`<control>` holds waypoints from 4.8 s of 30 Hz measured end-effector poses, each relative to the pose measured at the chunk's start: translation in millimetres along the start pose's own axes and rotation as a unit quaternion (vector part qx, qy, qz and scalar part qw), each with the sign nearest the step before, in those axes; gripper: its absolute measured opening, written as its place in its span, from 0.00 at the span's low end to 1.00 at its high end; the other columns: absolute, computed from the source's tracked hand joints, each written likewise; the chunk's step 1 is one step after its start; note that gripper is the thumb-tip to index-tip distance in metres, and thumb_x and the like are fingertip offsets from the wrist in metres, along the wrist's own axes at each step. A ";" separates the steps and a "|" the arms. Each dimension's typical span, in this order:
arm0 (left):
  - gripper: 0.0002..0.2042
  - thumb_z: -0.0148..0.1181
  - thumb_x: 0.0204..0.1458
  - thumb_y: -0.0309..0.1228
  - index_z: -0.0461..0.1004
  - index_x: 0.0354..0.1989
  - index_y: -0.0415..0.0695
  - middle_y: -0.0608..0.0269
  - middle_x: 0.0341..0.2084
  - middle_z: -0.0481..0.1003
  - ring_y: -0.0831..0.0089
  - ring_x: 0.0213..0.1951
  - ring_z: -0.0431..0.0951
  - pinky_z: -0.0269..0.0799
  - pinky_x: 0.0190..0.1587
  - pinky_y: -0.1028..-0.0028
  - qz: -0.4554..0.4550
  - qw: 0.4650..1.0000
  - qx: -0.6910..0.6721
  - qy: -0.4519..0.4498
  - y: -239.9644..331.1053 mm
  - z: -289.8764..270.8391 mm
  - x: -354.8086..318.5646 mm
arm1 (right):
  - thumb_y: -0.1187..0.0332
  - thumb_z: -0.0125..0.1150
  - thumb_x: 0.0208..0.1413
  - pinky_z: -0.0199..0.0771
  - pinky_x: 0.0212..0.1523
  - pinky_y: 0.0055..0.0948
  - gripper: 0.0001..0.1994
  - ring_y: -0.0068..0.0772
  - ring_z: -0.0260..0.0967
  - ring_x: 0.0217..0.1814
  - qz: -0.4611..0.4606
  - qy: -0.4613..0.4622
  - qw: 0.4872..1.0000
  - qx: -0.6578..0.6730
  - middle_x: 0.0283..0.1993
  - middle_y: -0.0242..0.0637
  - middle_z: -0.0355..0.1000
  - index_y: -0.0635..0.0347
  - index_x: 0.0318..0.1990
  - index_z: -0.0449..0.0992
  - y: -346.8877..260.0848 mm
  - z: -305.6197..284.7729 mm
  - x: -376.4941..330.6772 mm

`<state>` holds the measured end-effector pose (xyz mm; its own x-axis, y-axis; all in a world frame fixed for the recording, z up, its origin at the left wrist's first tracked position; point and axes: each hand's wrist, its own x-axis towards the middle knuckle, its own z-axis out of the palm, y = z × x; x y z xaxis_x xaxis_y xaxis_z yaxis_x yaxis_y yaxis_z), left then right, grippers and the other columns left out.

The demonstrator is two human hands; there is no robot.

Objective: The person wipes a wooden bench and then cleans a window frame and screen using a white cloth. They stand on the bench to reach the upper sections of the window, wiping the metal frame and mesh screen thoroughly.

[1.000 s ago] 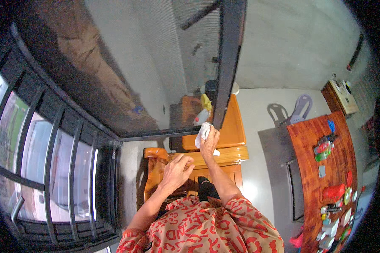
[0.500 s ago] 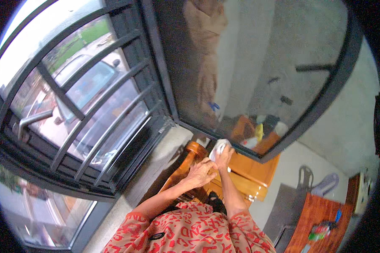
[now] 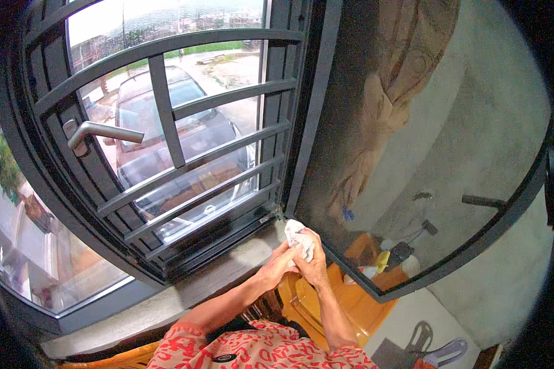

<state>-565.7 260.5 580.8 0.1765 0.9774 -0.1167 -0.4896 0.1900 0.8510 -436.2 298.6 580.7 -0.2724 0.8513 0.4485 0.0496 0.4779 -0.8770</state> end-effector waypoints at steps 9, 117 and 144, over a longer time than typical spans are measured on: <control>0.21 0.62 0.42 0.27 0.68 0.48 0.41 0.49 0.51 0.64 0.53 0.57 0.62 0.54 0.60 0.58 0.504 0.547 0.543 0.391 142.0 -17.4 -26.9 | 0.77 0.66 0.36 0.67 0.46 0.43 0.31 0.55 0.64 0.47 -0.354 0.144 0.856 -0.349 0.52 0.52 0.64 0.56 0.55 0.69 -137.7 -17.2 174.8; 0.25 0.61 0.42 0.32 0.62 0.50 0.41 0.49 0.48 0.62 0.54 0.54 0.60 0.51 0.58 0.56 0.577 0.308 0.544 0.526 166.2 -116.0 -24.8 | 0.61 0.60 0.48 0.71 0.42 0.47 0.20 0.53 0.64 0.48 -0.237 0.077 0.877 -0.410 0.43 0.46 0.64 0.60 0.46 0.66 -92.4 92.9 295.1; 0.15 0.71 0.36 0.37 0.68 0.27 0.52 0.65 0.28 0.66 0.63 0.37 0.68 0.61 0.34 0.62 0.251 0.348 0.612 0.664 164.1 -151.2 -28.9 | 0.68 0.60 0.45 0.69 0.41 0.43 0.13 0.49 0.64 0.44 -0.396 -0.133 0.851 -0.317 0.40 0.44 0.65 0.57 0.40 0.70 -125.5 111.3 277.2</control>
<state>-780.3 277.5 646.4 -0.6173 0.1934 0.7626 0.7002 0.5769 0.4206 -624.9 450.5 795.8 -0.6651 0.1684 0.7275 0.2356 0.9718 -0.0096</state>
